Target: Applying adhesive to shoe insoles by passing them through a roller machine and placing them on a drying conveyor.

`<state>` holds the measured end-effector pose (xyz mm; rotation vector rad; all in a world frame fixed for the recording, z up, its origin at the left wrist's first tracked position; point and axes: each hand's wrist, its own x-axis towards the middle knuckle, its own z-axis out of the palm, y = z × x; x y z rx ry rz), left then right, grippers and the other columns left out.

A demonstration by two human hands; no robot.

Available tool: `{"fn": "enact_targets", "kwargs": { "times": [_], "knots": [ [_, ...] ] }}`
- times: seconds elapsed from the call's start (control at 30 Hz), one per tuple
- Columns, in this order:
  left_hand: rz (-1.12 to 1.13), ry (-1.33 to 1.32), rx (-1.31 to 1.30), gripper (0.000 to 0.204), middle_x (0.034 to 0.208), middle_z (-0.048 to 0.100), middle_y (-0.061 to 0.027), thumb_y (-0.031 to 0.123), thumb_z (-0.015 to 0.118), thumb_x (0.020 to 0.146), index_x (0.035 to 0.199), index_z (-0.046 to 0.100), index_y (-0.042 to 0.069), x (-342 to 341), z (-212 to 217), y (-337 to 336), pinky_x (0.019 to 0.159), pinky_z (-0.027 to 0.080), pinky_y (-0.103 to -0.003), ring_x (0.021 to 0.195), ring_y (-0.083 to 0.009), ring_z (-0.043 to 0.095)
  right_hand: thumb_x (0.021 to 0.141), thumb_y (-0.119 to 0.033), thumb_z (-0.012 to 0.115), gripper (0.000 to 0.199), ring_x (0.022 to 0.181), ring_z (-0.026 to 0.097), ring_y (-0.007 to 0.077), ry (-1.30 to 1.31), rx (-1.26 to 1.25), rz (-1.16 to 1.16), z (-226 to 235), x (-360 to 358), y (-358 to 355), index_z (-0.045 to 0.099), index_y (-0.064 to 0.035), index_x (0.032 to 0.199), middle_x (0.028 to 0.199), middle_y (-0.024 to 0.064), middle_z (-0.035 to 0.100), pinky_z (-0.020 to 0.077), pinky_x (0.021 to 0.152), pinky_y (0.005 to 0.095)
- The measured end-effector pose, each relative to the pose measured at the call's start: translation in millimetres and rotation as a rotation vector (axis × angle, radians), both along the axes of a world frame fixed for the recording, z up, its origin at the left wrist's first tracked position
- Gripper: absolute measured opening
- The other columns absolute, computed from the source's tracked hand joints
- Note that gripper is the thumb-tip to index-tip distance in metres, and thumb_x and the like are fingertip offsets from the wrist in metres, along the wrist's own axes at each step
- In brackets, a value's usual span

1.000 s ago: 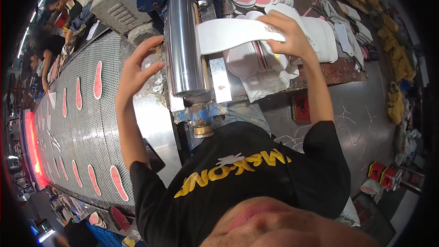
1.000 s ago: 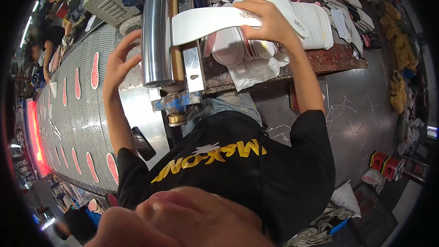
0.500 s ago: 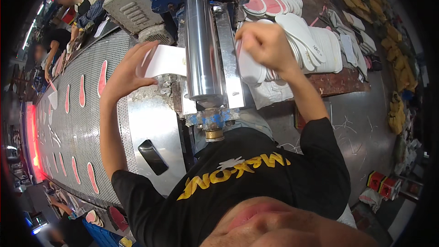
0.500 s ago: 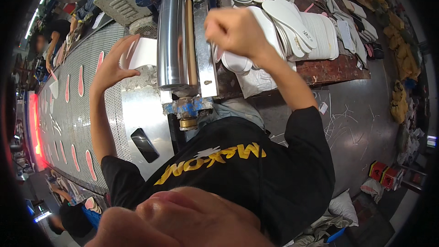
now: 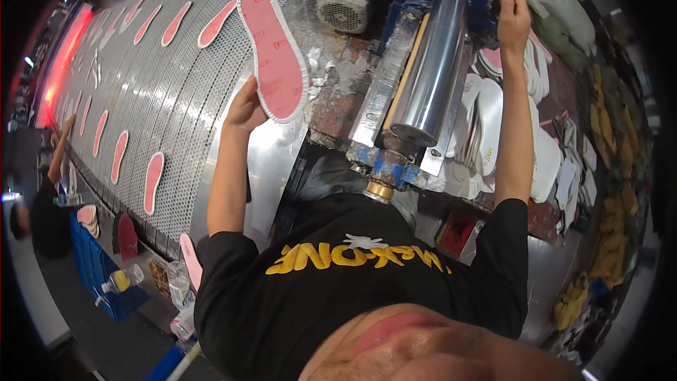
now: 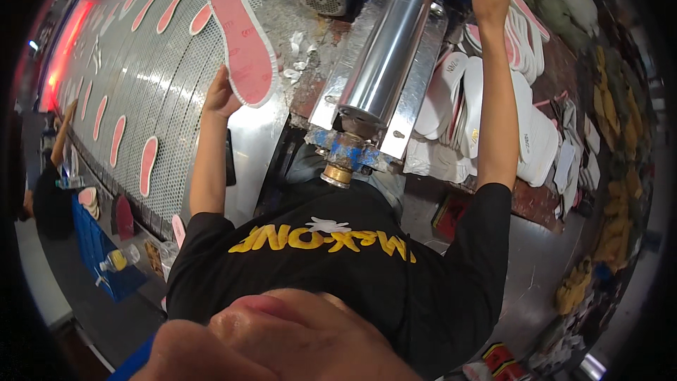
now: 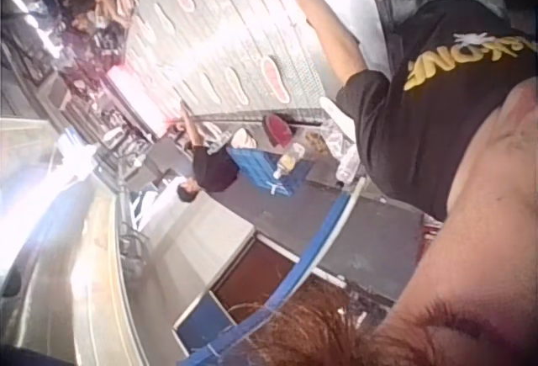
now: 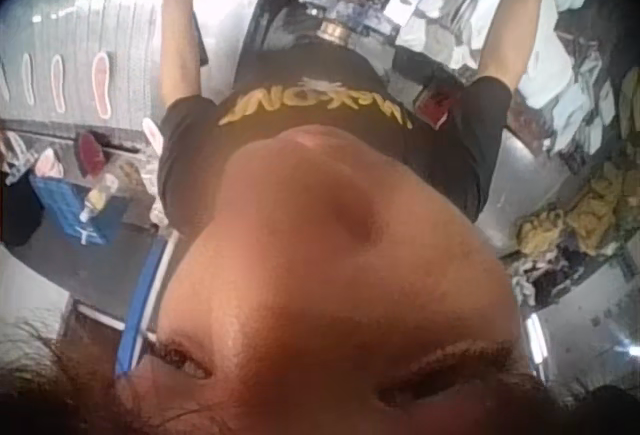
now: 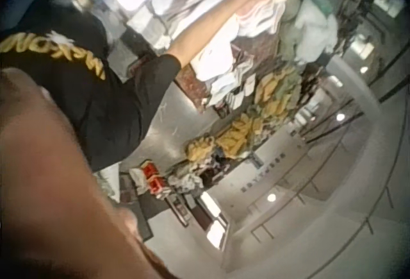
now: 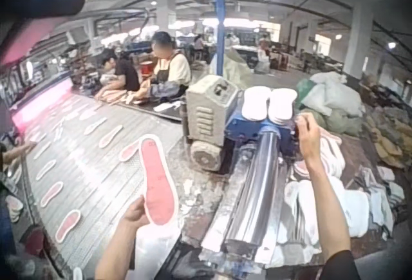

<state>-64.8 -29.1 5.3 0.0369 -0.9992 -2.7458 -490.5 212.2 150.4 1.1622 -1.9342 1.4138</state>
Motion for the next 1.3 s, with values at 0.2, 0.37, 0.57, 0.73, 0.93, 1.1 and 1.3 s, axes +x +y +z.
{"fn": "enact_targets", "kwargs": {
  "times": [0.2,0.37,0.57,0.73,0.93,1.1,1.3],
  "knots": [
    [0.322,-0.031,-0.118,0.067,0.135,0.044,-0.0081,0.021,0.062,0.087,0.141,0.024,0.008,2.0,6.6,18.6,0.106,0.033,-0.045,0.123,-0.0252,0.045,0.092,-0.026,0.050,0.029,0.081,0.053,0.0128,-0.036,-0.068,0.081,0.8,3.3,-5.2,0.057,0.0019,0.099,0.087,0.0058,0.060,0.0429,0.073,0.0257],
    [0.459,0.014,0.038,0.052,0.133,0.047,-0.0086,0.017,0.055,0.091,0.137,0.031,0.008,12.3,-9.4,28.3,0.105,0.035,-0.044,0.123,-0.0251,0.045,0.094,-0.027,0.047,0.032,0.084,0.054,0.0169,-0.040,-0.061,0.051,0.2,1.2,-5.5,0.058,0.0022,0.099,0.089,0.0083,0.060,0.0428,0.079,0.0284],
    [0.744,-0.067,0.395,0.042,0.127,0.050,-0.0157,0.019,0.054,0.091,0.126,0.042,0.001,91.5,-58.5,15.7,0.106,0.032,-0.047,0.121,-0.0308,0.046,0.095,-0.028,0.045,0.034,0.084,0.054,0.0192,-0.006,-0.093,0.009,-4.0,-1.2,-11.8,0.058,0.0034,0.100,0.089,0.0110,0.060,0.0431,0.078,0.0305],
    [1.135,-0.107,0.502,0.048,0.134,0.039,-0.0213,0.015,0.055,0.088,0.128,0.036,-0.002,200.5,-84.9,18.5,0.106,0.031,-0.050,0.121,-0.0369,0.042,0.095,-0.030,0.045,0.036,0.084,0.054,0.0180,-0.059,-0.116,0.043,-9.3,-15.2,-10.5,0.059,0.0029,0.098,0.089,0.0088,0.060,0.0430,0.078,0.0294],
    [1.319,-0.321,0.570,0.039,0.130,0.040,-0.0291,0.013,0.050,0.090,0.118,0.037,-0.011,309.1,-108.7,55.1,0.096,0.046,-0.047,0.115,-0.0401,0.048,0.093,-0.025,0.043,0.035,0.085,0.054,0.0178,-0.123,-0.117,0.095,-8.3,-6.8,-15.4,0.059,0.0052,0.100,0.092,0.0086,0.060,0.0428,0.079,0.0286],
    [1.322,-0.714,0.252,0.032,0.108,0.058,-0.0241,0.014,0.048,0.090,0.111,0.049,-0.010,324.5,-94.0,58.2,0.084,0.055,-0.037,0.095,-0.0307,0.062,0.093,-0.026,0.040,0.036,0.082,0.056,0.0174,-0.188,-0.149,0.103,-7.4,-7.4,-12.7,0.059,0.0045,0.100,0.091,0.0083,0.059,0.0449,0.077,0.0288],
    [1.362,-1.351,-1.233,0.036,0.087,0.066,-0.0168,0.026,0.054,0.087,0.101,0.062,-0.007,371.9,-136.1,-31.0,0.074,0.047,-0.036,0.080,-0.0280,0.063,0.096,-0.021,0.038,0.033,0.089,0.058,0.0310,0.402,-0.060,-0.098,-17.7,-34.0,-19.9,0.063,0.0013,0.097,0.094,0.0166,0.063,0.0446,0.083,0.0384]
  ]
}}
